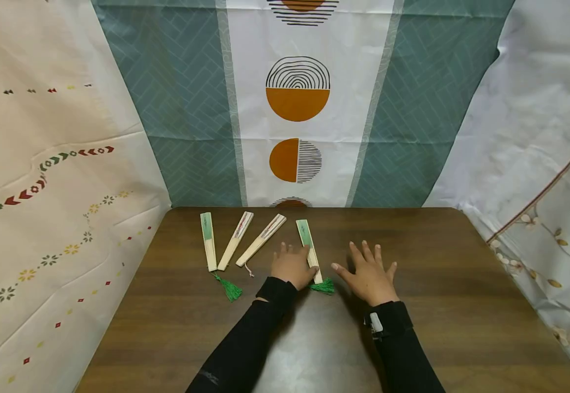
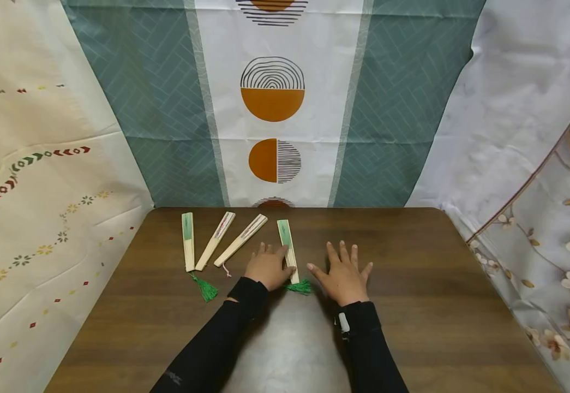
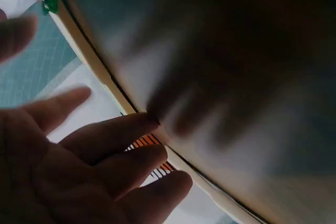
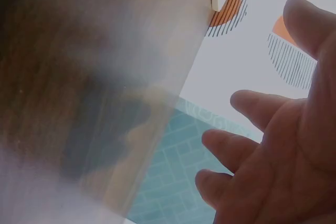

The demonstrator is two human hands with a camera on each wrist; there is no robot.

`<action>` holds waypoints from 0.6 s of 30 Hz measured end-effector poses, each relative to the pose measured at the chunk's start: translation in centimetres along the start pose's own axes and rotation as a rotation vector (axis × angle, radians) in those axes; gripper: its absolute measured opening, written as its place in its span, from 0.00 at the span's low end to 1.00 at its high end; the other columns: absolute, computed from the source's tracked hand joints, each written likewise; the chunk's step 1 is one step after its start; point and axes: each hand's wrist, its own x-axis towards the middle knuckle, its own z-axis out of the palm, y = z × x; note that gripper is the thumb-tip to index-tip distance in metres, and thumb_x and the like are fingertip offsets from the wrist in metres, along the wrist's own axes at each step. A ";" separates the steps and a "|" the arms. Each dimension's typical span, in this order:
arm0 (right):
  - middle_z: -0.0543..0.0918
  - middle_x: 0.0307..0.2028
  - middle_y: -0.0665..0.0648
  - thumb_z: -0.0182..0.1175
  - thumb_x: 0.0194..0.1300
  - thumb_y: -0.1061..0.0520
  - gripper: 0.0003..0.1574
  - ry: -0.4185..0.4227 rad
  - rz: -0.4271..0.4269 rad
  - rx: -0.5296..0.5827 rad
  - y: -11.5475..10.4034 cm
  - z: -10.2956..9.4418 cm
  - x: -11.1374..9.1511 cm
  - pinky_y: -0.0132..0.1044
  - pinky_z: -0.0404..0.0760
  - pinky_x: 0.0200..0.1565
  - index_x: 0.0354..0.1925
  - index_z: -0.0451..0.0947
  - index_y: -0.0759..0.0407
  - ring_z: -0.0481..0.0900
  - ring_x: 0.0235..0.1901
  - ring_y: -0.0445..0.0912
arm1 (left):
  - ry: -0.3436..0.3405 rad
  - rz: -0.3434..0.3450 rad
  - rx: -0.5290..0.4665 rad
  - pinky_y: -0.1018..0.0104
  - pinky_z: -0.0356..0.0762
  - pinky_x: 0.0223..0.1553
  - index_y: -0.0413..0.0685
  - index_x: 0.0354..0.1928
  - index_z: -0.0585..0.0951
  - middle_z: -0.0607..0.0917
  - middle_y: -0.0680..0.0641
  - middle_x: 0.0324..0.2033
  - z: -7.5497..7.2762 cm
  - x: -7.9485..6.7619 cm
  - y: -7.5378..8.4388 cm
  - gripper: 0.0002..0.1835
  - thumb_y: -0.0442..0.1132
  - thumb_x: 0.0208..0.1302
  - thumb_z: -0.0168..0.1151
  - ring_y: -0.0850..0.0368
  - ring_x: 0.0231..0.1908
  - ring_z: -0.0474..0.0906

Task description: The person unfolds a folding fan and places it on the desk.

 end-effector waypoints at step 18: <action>0.54 0.90 0.74 0.58 0.84 0.25 0.55 -0.028 -0.041 0.001 -0.9 1.1 0.1 0.96 0.37 0.78 0.91 0.59 0.51 0.41 0.90 0.77 | 0.231 0.120 0.100 0.50 0.88 0.26 0.49 0.44 0.90 0.92 0.47 0.30 6.4 3.5 -2.5 0.13 0.41 0.62 0.86 0.48 0.29 0.89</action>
